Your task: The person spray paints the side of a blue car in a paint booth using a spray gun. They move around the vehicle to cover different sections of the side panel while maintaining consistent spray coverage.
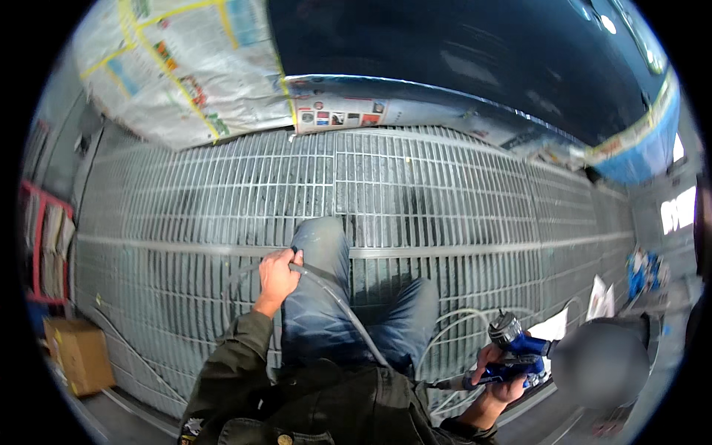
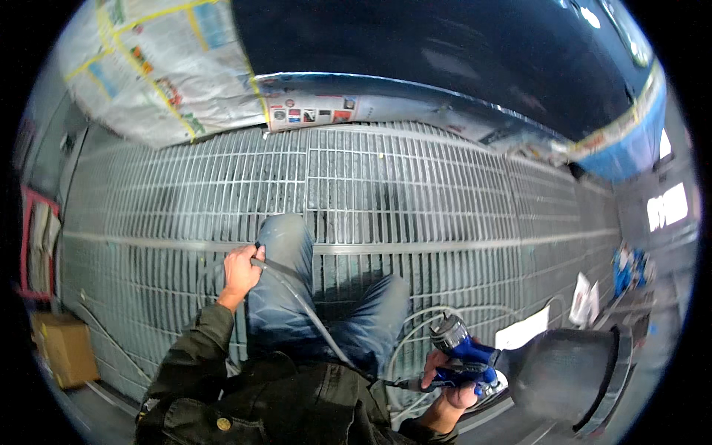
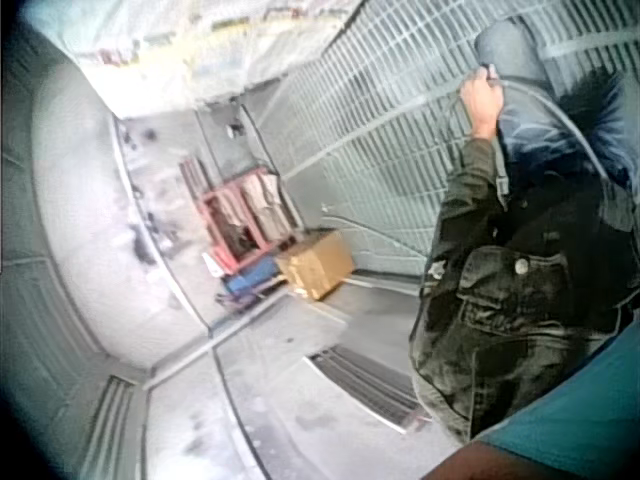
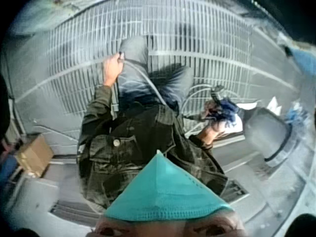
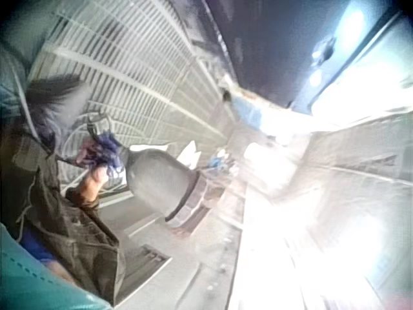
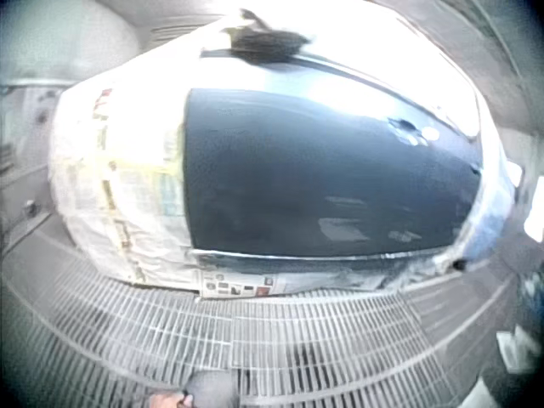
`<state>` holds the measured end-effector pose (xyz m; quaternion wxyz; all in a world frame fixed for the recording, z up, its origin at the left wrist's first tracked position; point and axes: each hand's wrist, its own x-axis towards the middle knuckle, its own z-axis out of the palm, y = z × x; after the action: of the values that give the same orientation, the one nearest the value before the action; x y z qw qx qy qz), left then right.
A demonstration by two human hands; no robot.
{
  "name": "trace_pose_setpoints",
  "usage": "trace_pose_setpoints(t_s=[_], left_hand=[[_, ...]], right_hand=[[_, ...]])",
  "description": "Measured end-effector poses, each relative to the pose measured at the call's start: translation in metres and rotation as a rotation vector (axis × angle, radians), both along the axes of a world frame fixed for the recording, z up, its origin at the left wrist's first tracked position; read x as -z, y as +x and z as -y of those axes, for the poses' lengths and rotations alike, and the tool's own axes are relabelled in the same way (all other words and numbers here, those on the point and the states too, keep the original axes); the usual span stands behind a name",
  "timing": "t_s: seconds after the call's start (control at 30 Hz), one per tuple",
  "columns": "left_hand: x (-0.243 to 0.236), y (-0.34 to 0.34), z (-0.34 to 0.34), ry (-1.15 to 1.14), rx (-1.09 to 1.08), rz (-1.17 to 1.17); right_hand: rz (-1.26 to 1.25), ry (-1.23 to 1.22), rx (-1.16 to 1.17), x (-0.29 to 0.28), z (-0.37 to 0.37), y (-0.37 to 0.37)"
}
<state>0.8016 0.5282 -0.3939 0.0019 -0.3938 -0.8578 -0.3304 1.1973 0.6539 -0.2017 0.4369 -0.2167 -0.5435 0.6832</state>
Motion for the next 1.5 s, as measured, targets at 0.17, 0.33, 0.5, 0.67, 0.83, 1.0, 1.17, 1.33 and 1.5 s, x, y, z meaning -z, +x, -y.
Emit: trace_pose_setpoints(t_s=[0.17,0.33,0.5,0.67,0.83,1.0,1.17,1.33,1.5], left_hand=[[-0.004,-0.004,-0.001,-0.067,0.012,-0.01],[0.008,-0.011,-0.008,-0.092,0.033,-0.057],[0.004,-0.009,-0.021,-0.169,0.055,-0.041],[0.001,-0.01,-0.026,-0.199,0.069,-0.026],[0.002,-0.01,-0.03,-0.197,0.076,0.036],[0.003,-0.011,-0.029,-0.203,0.07,0.046],[0.009,-0.012,-0.03,-0.131,0.065,0.043],[0.003,-0.01,-0.028,-0.134,0.042,0.017],[0.013,0.0,-0.039,-0.004,0.063,0.101]], right_hand=[[-0.023,-0.268,0.105,0.018,0.02,0.025],[-0.069,-0.167,0.16,0.028,0.024,0.025],[-0.066,-0.148,0.22,0.02,0.025,0.026],[-0.184,-0.151,0.256,0.019,0.026,0.037],[-0.18,-0.022,0.374,0.014,0.02,0.052],[-0.215,0.077,0.515,0.01,0.016,0.052],[-0.261,0.056,0.454,-0.005,0.008,0.058],[-0.312,-0.016,0.155,-0.019,-0.008,0.074],[-0.339,0.069,0.104,-0.03,-0.016,0.118]])
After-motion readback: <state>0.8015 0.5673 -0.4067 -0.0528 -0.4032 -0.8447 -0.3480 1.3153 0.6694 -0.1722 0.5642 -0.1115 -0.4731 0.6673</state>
